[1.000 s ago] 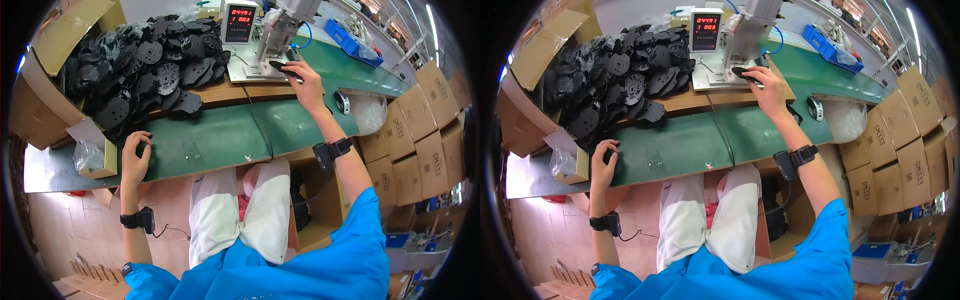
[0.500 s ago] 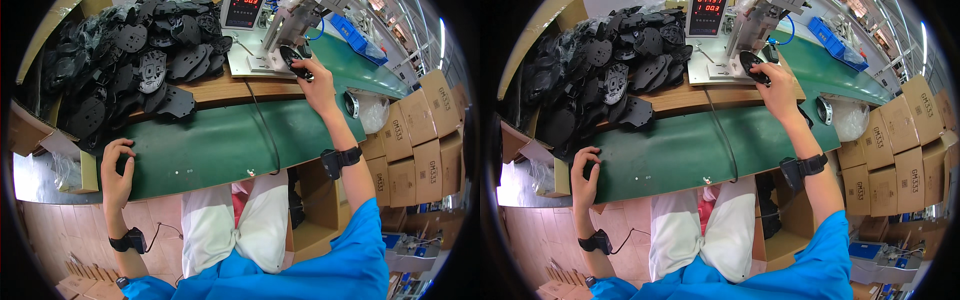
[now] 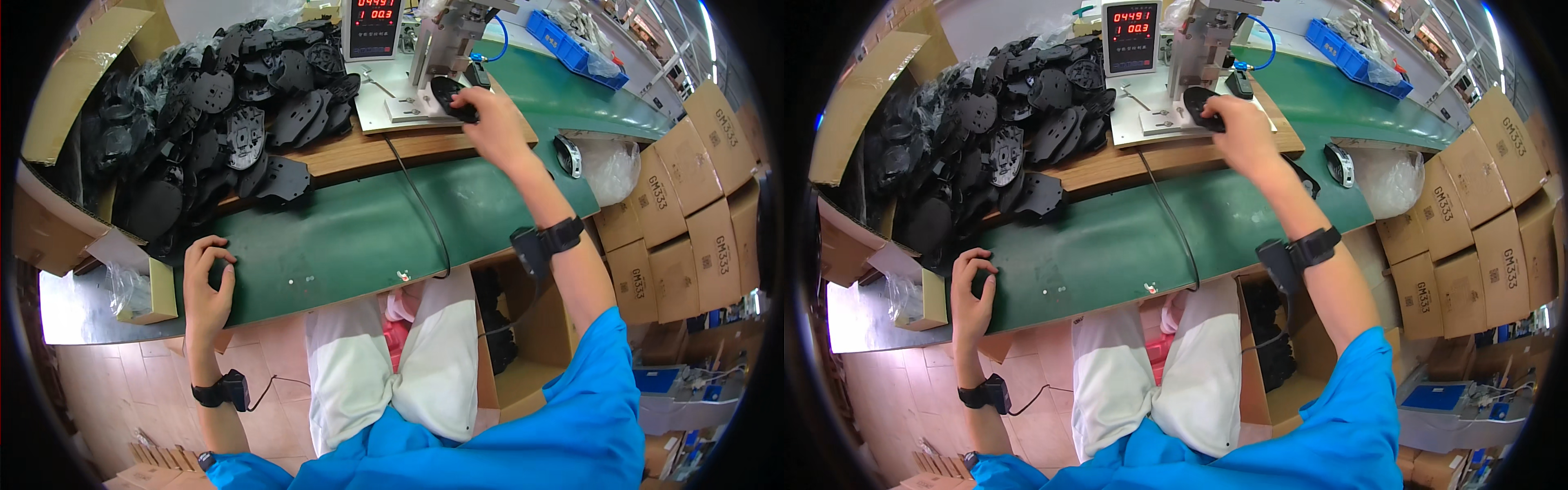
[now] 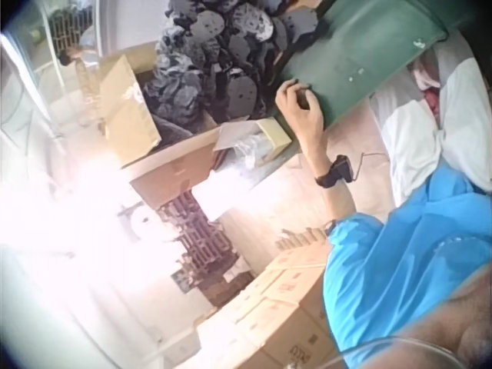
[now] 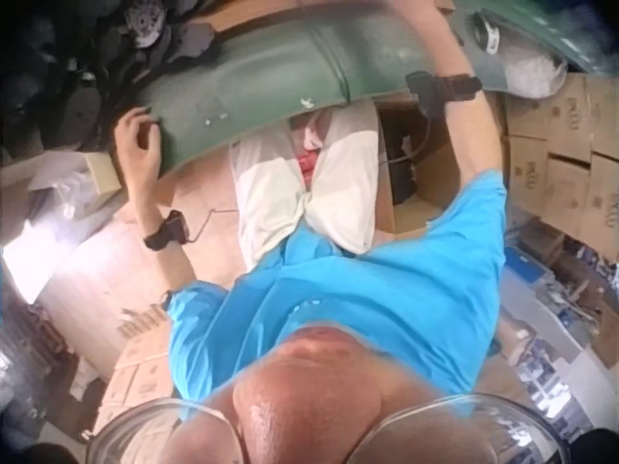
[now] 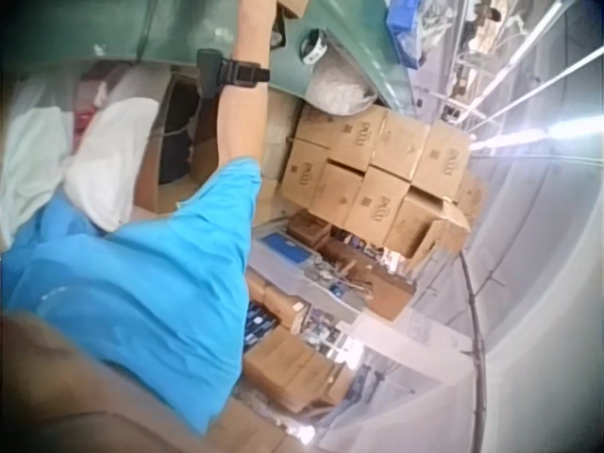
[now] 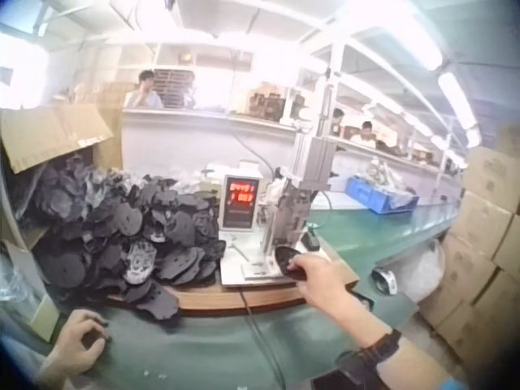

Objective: Assembling plastic components using a small pneumatic press at an electronics factory workstation.

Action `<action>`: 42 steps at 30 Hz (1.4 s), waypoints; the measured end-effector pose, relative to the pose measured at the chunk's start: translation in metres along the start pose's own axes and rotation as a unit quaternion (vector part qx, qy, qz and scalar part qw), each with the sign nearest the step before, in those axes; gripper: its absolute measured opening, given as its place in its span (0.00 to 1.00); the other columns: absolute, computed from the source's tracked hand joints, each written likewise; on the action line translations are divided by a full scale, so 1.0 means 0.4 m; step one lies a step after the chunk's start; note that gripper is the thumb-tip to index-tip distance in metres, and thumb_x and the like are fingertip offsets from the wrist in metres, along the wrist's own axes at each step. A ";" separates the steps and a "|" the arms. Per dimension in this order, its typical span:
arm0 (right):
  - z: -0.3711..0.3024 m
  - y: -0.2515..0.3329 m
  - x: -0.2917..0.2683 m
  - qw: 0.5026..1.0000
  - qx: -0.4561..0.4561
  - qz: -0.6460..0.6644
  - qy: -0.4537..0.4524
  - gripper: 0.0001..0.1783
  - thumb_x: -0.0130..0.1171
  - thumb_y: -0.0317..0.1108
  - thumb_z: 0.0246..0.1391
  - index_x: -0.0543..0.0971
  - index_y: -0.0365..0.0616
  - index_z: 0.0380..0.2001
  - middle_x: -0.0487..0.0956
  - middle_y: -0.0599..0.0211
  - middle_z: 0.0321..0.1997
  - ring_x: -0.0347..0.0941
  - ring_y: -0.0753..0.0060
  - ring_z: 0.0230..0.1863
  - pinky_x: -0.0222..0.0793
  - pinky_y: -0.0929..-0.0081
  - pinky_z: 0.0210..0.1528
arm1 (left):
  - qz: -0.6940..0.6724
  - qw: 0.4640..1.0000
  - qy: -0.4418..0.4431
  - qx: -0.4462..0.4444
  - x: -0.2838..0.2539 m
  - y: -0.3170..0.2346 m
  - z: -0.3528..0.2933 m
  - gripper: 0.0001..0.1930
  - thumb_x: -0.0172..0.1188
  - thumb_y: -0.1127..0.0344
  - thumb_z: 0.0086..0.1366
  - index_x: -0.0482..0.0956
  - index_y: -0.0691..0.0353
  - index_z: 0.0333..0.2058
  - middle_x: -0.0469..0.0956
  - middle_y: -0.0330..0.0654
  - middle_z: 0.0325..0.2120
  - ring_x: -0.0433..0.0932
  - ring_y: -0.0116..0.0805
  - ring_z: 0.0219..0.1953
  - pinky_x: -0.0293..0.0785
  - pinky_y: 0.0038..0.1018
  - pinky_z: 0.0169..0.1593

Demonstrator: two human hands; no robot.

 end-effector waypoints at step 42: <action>-0.009 0.059 0.022 0.997 0.044 -0.062 -0.002 0.17 0.61 0.18 0.44 0.83 0.44 0.40 0.85 0.57 0.41 0.82 0.47 0.45 0.78 0.54 0.48 | -0.153 0.962 -0.004 0.225 0.302 -0.319 0.355 0.27 0.75 0.76 0.56 0.74 0.63 0.53 0.85 0.49 0.42 0.86 0.50 0.47 0.81 0.37 0.51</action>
Point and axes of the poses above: each hand's wrist, its own z-axis towards the middle knuckle, its own x-axis out of the palm, y = z × x, the point moved 5 cm from there along z, towards the middle knuckle
